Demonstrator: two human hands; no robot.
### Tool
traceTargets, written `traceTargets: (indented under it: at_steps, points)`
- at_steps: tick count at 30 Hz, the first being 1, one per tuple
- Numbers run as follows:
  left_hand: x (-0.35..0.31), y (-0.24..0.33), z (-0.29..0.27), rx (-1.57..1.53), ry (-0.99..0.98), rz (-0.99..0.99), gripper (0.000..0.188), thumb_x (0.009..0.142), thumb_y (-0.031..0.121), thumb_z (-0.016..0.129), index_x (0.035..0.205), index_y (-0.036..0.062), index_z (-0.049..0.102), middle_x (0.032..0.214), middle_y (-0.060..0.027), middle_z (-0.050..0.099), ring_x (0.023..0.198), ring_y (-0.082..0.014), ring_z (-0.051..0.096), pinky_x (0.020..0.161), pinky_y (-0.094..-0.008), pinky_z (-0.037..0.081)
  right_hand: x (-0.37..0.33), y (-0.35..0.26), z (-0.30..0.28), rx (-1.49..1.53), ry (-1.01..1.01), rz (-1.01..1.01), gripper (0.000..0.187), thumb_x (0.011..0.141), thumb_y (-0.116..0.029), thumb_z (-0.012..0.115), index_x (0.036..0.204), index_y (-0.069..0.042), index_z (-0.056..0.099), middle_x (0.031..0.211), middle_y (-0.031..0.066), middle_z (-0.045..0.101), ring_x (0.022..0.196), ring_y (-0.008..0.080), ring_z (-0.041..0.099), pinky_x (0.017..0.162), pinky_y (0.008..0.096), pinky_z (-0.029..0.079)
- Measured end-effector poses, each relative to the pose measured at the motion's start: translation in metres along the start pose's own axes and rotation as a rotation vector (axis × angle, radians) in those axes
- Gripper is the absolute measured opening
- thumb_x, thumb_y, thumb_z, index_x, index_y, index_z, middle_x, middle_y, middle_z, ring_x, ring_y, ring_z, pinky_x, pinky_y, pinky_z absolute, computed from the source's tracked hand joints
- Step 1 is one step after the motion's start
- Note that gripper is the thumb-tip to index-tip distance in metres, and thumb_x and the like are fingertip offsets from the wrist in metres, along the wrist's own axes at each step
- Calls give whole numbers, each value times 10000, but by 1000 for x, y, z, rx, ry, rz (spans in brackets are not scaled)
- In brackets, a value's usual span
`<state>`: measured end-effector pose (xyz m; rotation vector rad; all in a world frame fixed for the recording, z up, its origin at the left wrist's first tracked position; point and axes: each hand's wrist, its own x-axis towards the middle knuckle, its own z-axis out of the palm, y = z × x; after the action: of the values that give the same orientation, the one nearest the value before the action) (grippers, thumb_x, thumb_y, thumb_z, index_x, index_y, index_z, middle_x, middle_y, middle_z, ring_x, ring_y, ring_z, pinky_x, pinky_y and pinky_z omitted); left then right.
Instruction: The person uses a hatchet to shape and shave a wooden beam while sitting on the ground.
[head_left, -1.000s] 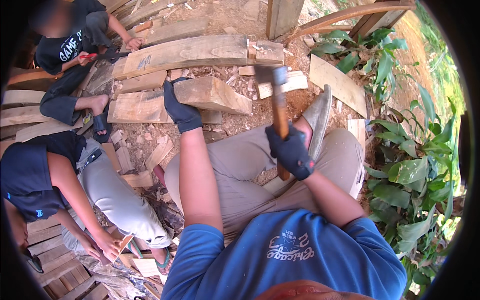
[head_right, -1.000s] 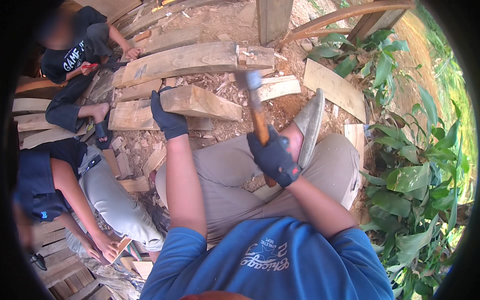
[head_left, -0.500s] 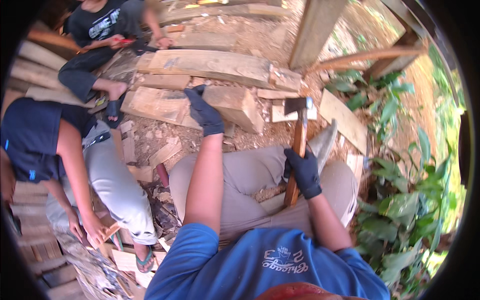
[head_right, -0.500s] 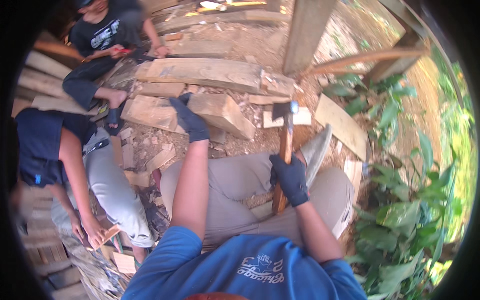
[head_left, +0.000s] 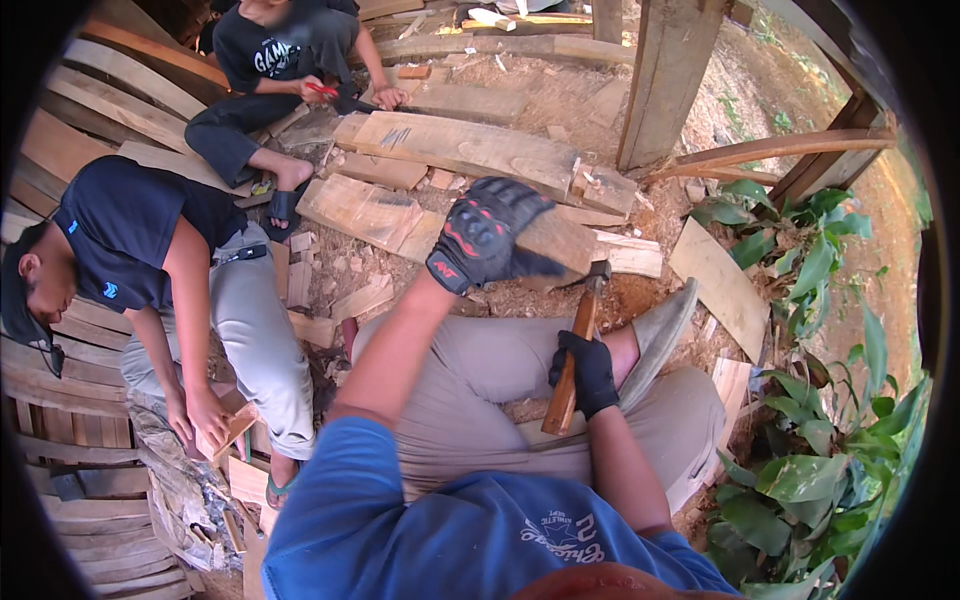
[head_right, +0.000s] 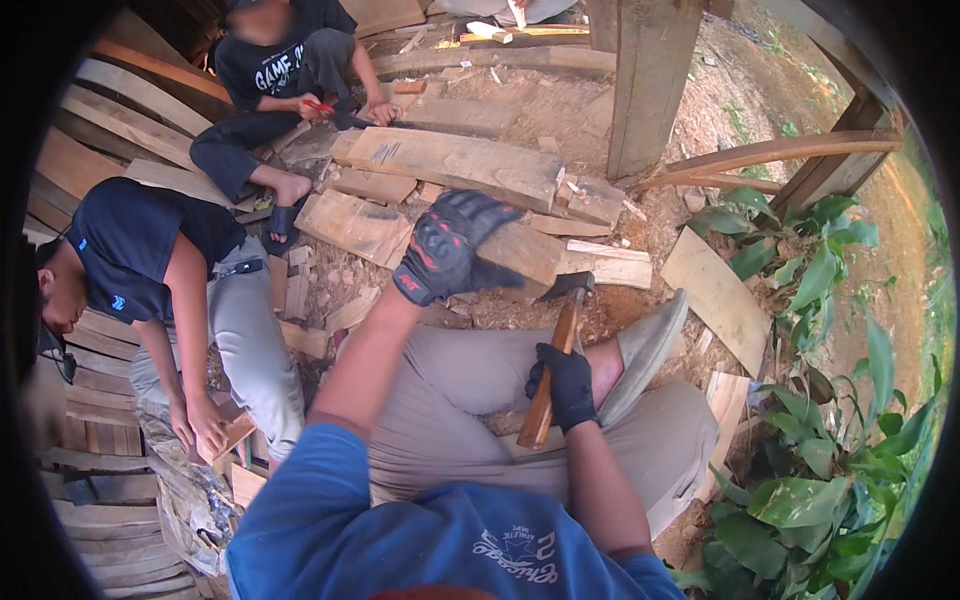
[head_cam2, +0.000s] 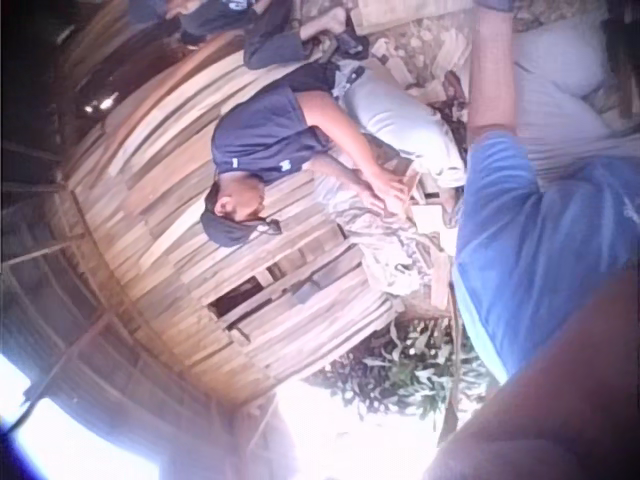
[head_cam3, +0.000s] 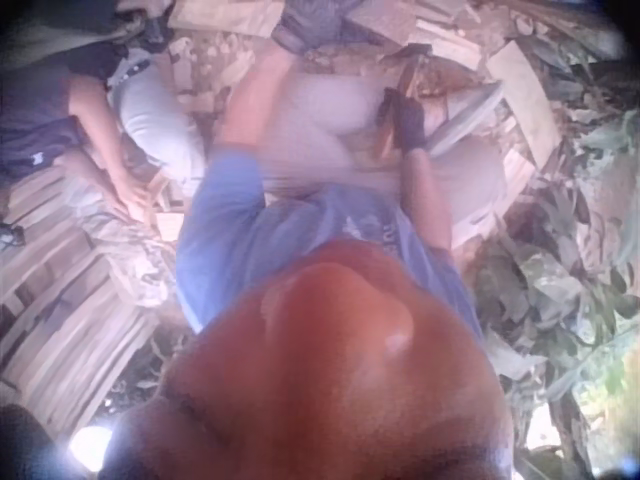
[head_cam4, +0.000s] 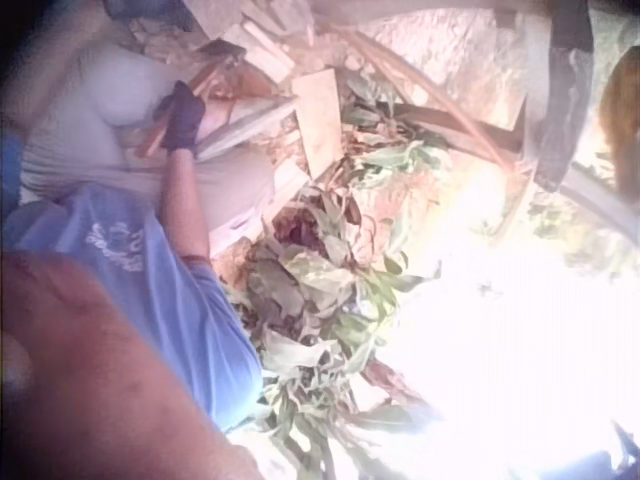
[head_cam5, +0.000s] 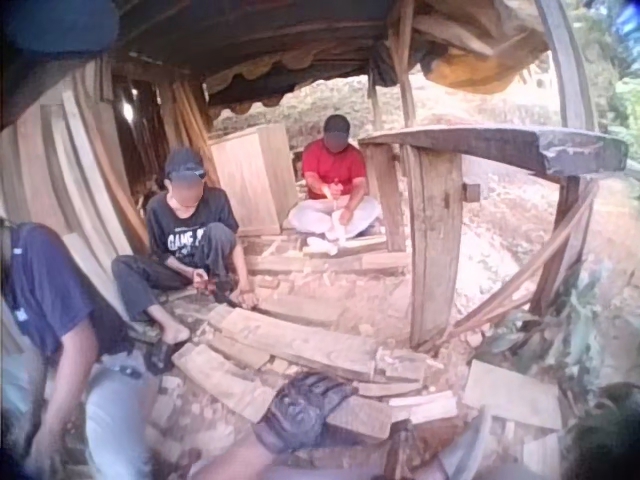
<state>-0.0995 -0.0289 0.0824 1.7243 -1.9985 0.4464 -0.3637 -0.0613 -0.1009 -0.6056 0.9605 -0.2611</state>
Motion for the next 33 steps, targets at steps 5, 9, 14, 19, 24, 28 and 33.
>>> traceTargets:
  at_steps: [5, 9, 14, 19, 24, 28, 33]
  points:
    - [43, 7, -12, 131, -338, 289, 849, 768, 734, 796, 1243, 35, 711, 1139, -165, 750, 1074, -334, 722, 972, -442, 554, -6, -3, 7, -67, 30, -20, 202, 974, -245, 724, 977, -71, 622, 690, 87, 596, 517, 267, 585, 492, 415, 501]
    - [89, 9, -31, 279, -592, 330, 782, 756, 716, 810, 1145, 43, 720, 979, -159, 761, 982, -347, 743, 923, -444, 564, -9, -6, 7, -19, 28, -57, 220, 980, -226, 726, 1014, -31, 628, 697, 107, 607, 515, 276, 591, 495, 419, 521]
    - [100, 1, -67, 334, -559, 61, 840, 724, 725, 839, 1182, 30, 727, 1045, -194, 765, 1000, -378, 745, 923, -471, 576, -7, -5, 7, -18, 12, -39, 223, 976, -212, 732, 1029, -20, 631, 692, 113, 612, 518, 273, 602, 493, 415, 520]
    - [87, -5, -95, 385, -524, -439, 958, 767, 800, 771, 1312, 15, 717, 1207, -236, 763, 1154, -401, 731, 1013, -480, 568, -13, -12, 10, -32, 30, -63, 232, 977, -215, 727, 1037, -11, 636, 688, 119, 625, 506, 273, 610, 482, 407, 514]
    - [17, -33, -64, 404, -374, -707, 1026, 792, 874, 688, 1294, -21, 709, 1154, -247, 778, 1081, -400, 761, 956, -508, 590, -8, -6, 9, -65, 5, -72, 249, 979, -231, 724, 1036, -5, 636, 687, 121, 628, 500, 271, 608, 479, 404, 512]
    - [5, -37, -66, 352, -400, -795, 1092, 802, 877, 680, 1404, -34, 649, 1257, -271, 750, 1187, -401, 734, 1008, -499, 576, -12, -10, 10, -51, 35, -45, 221, 984, -228, 713, 1003, -23, 633, 692, 117, 622, 507, 265, 602, 495, 406, 521]
    - [6, -45, -68, 281, -386, -831, 1097, 754, 847, 743, 1399, -37, 665, 1338, -260, 732, 1235, -409, 716, 1066, -490, 555, -9, -8, 9, -38, 13, -36, 211, 981, -233, 714, 1007, -42, 626, 689, 103, 615, 516, 266, 601, 497, 411, 521]
